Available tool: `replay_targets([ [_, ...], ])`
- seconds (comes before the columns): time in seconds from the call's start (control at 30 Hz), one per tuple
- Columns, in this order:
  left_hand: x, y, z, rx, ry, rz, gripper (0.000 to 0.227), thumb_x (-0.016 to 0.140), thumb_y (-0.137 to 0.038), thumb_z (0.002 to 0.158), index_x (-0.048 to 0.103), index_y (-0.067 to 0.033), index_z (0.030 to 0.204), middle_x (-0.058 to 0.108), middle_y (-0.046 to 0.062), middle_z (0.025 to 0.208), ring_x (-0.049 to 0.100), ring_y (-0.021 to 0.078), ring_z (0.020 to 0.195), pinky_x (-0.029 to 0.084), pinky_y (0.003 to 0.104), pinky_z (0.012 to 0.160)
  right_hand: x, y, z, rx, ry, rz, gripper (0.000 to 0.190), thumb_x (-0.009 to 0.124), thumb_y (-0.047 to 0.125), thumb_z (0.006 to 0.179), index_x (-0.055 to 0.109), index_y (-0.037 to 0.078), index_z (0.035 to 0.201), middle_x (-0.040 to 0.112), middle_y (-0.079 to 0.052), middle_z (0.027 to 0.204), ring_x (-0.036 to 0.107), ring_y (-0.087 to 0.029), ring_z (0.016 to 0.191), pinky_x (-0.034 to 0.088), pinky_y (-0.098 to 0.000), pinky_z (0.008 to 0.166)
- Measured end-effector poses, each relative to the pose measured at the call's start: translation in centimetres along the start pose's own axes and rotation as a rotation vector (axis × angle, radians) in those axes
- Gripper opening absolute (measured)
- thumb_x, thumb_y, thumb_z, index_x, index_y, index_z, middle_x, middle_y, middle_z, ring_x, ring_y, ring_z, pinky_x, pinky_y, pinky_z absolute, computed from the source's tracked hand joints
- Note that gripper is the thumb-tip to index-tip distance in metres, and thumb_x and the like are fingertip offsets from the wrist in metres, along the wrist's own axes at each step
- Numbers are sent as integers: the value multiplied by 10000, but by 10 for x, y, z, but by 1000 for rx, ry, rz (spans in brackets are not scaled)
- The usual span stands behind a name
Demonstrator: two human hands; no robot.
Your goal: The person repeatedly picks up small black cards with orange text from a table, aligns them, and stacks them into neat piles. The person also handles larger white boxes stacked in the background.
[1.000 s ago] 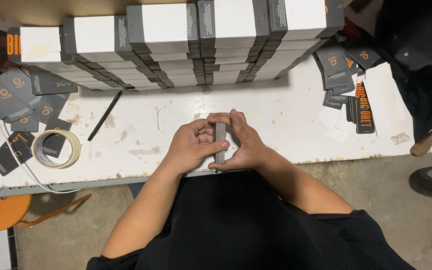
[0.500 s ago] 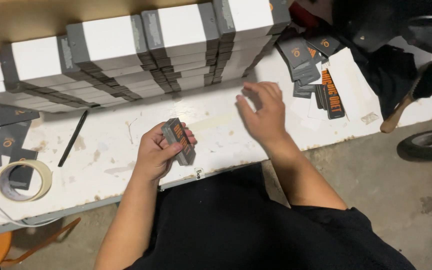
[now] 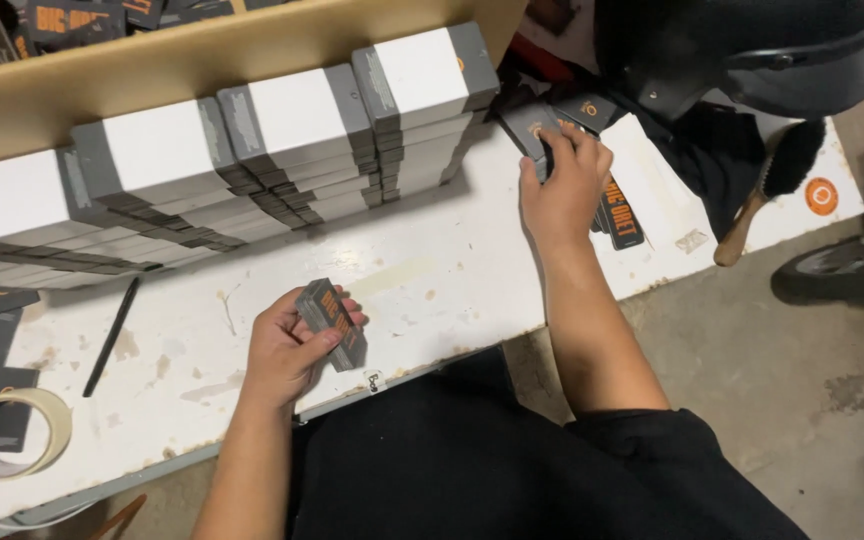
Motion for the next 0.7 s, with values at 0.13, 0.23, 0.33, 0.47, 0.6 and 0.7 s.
replay_targets([
  [0.13, 1, -5, 0, 6, -7, 0, 492, 714, 38, 540, 536, 112, 993, 616, 274, 851, 641, 314, 765, 550, 408, 665, 6, -10, -3, -41, -70, -16, 253, 746, 69, 670, 628, 64, 894, 490, -59, 970, 379, -237, 990, 284, -361, 815],
  [0.23, 2, -4, 0, -3, 3, 4, 497, 715, 34, 539, 537, 109, 997, 617, 268, 855, 641, 312, 767, 550, 401, 666, 4, -17, -6, -26, -103, 43, 242, 761, 99, 671, 640, 85, 880, 510, -44, 940, 411, -239, 960, 291, -371, 807],
  [0.33, 3, -5, 0, 2, 14, -1, 474, 705, 38, 553, 537, 116, 989, 618, 272, 848, 643, 309, 762, 551, 390, 656, 0, -20, -6, 64, -100, 144, 206, 743, 167, 722, 643, 134, 900, 528, -6, 924, 419, -190, 971, 262, -338, 818],
  [0.47, 4, -5, 1, 3, 22, 6, 481, 700, 39, 558, 531, 115, 1002, 616, 278, 861, 641, 314, 771, 552, 396, 662, -6, -20, -7, 121, -108, 84, 149, 709, 150, 726, 646, 137, 860, 534, 4, 926, 399, -171, 969, 232, -340, 799],
  [0.6, 5, -3, 0, 3, 27, 37, 474, 697, 43, 564, 534, 104, 1006, 622, 261, 869, 641, 297, 784, 553, 385, 675, -10, -20, -6, 146, -114, 62, 108, 660, 122, 744, 646, 125, 851, 554, -8, 905, 415, -163, 938, 225, -338, 784],
  [0.7, 5, -3, -1, 3, 23, 42, 486, 687, 55, 564, 530, 108, 1021, 620, 264, 870, 640, 299, 793, 549, 383, 688, -13, -33, -7, 209, -153, 143, 83, 548, 169, 866, 575, 158, 944, 576, 23, 932, 455, -158, 934, 252, -320, 771],
])
Point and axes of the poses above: each hand's wrist, its own z-axis towards the middle knuckle, its own x-axis out of the palm, y = z × x, the point moved 10 cm from there along z, towards the middle knuckle
